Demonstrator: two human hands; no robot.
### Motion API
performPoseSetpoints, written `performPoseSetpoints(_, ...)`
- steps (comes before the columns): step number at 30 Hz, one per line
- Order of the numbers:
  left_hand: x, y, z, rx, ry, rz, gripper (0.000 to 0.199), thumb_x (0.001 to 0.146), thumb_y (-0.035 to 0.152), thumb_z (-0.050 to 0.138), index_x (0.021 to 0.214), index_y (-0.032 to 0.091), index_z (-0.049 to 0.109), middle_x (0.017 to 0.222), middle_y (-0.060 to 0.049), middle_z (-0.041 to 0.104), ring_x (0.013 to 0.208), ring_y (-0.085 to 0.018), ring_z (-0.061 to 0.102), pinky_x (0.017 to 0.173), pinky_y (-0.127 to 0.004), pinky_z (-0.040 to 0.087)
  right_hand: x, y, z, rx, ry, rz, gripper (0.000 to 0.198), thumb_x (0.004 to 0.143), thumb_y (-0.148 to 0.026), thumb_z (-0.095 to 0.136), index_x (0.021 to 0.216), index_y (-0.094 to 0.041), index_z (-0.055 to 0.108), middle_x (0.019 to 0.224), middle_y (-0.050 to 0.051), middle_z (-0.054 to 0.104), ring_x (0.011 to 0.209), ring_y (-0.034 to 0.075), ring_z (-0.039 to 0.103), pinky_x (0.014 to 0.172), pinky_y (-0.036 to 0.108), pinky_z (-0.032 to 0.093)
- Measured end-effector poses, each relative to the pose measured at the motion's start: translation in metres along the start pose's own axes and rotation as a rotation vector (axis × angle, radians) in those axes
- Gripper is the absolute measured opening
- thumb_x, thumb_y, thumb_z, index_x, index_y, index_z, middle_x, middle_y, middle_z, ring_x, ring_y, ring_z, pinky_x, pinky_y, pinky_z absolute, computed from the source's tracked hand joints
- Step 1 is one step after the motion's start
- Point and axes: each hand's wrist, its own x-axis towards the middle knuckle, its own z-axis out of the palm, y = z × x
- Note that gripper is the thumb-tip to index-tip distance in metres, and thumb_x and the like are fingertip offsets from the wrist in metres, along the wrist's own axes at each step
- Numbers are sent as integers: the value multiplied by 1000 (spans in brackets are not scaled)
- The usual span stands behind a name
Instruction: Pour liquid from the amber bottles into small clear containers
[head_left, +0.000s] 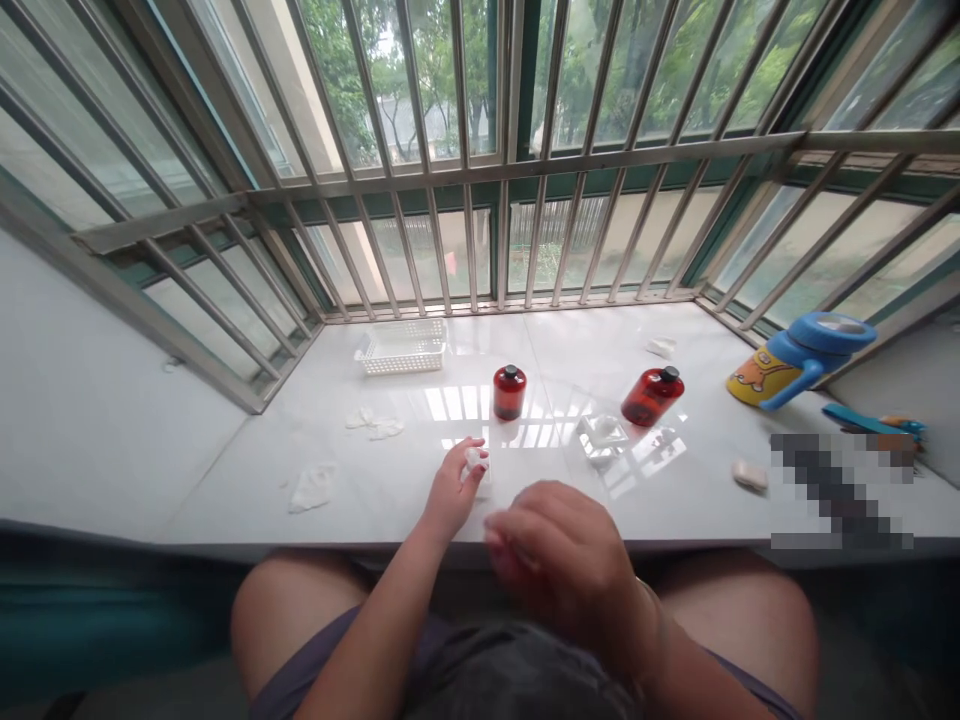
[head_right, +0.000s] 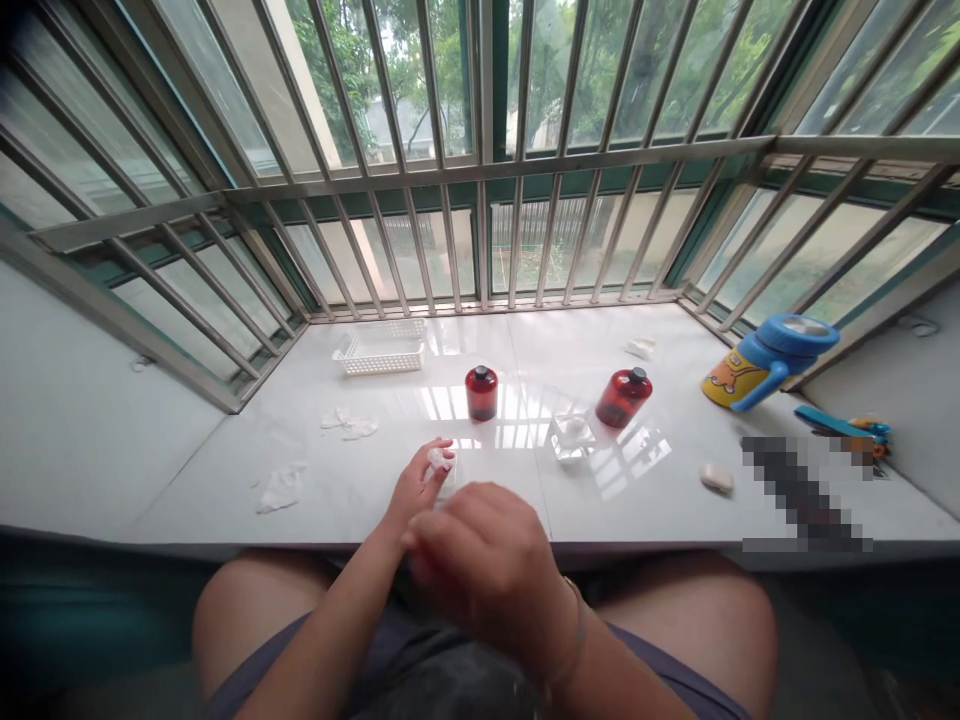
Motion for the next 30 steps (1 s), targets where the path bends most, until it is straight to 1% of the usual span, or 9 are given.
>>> performPoseSetpoints(2, 1, -1, 0, -1, -3, 15, 41, 108, 55, 55, 133, 27, 70, 145, -13, 71, 150, -32, 57, 127, -52, 44, -9, 42, 19, -20, 46, 186, 18, 103, -21, 60, 113, -32, 68, 92, 4, 71, 87, 27, 70, 80, 47, 62)
performPoseSetpoints(4, 2, -3, 0, -4, -2, 39, 39, 107, 55, 57, 128, 27, 72, 147, -12, 70, 152, -33, 55, 127, -52, 44, -27, 79, 43, -18, 65, 356, 25, 104, -25, 58, 127, -32, 65, 113, 9, 72, 108, 32, 70, 97, 56, 61)
performPoseSetpoints(8, 3, -3, -1, -10, 15, 44, 41, 106, 56, 60, 134, 27, 70, 141, -13, 74, 147, -32, 60, 126, -51, 46, -58, 118, 84, 18, 15, 386, 47, 100, -24, 58, 147, -29, 55, 138, 13, 67, 129, 36, 65, 110, 63, 57)
performPoseSetpoints(12, 3, 1, 1, -3, 54, 12, 42, 103, 55, 64, 134, 27, 69, 143, -12, 73, 143, -32, 64, 123, -51, 47, -63, 123, 104, 50, -11, 363, 64, 96, -19, 57, 158, -31, 45, 150, 13, 60, 140, 35, 60, 118, 64, 53)
performPoseSetpoints(17, 1, -2, 6, -122, 134, -69, 34, 91, 51, 82, 110, 28, 66, 135, -10, 76, 137, -30, 68, 118, -50, 51, -63, 124, 116, 87, -22, 342, 83, 95, -21, 60, 170, -34, 25, 166, 12, 47, 154, 36, 49, 124, 66, 48)
performPoseSetpoints(19, 1, -3, 6, -184, 154, -88, 42, 85, 49, 90, 109, 28, 62, 133, -9, 77, 135, -30, 69, 117, -50, 51, -65, 123, 119, 83, -1, 336, 85, 97, -24, 62, 171, -35, 22, 168, 12, 45, 154, 37, 48, 124, 67, 47)
performPoseSetpoints(23, 1, 0, 4, -192, 114, -120, 55, 80, 45, 93, 125, 31, 65, 136, -7, 76, 131, -30, 70, 116, -47, 51, -67, 123, 121, 73, 10, 328, 86, 97, -24, 64, 171, -36, 21, 168, 12, 44, 154, 37, 48, 124, 66, 48)
performPoseSetpoints(26, 2, 1, 3, -171, 90, -125, 47, 81, 46, 92, 119, 28, 69, 134, -8, 77, 130, -30, 70, 117, -47, 50, -67, 123, 122, 53, -2, 331, 84, 97, -23, 63, 170, -32, 23, 166, 14, 45, 153, 37, 48, 123, 65, 49)
performPoseSetpoints(30, 1, -1, 5, -239, 163, -132, 52, 77, 46, 95, 111, 24, 61, 132, -10, 77, 126, -30, 71, 113, -47, 52, -67, 125, 124, 34, -4, 321, 81, 98, -20, 62, 169, -25, 25, 164, 18, 47, 151, 36, 50, 122, 64, 50)
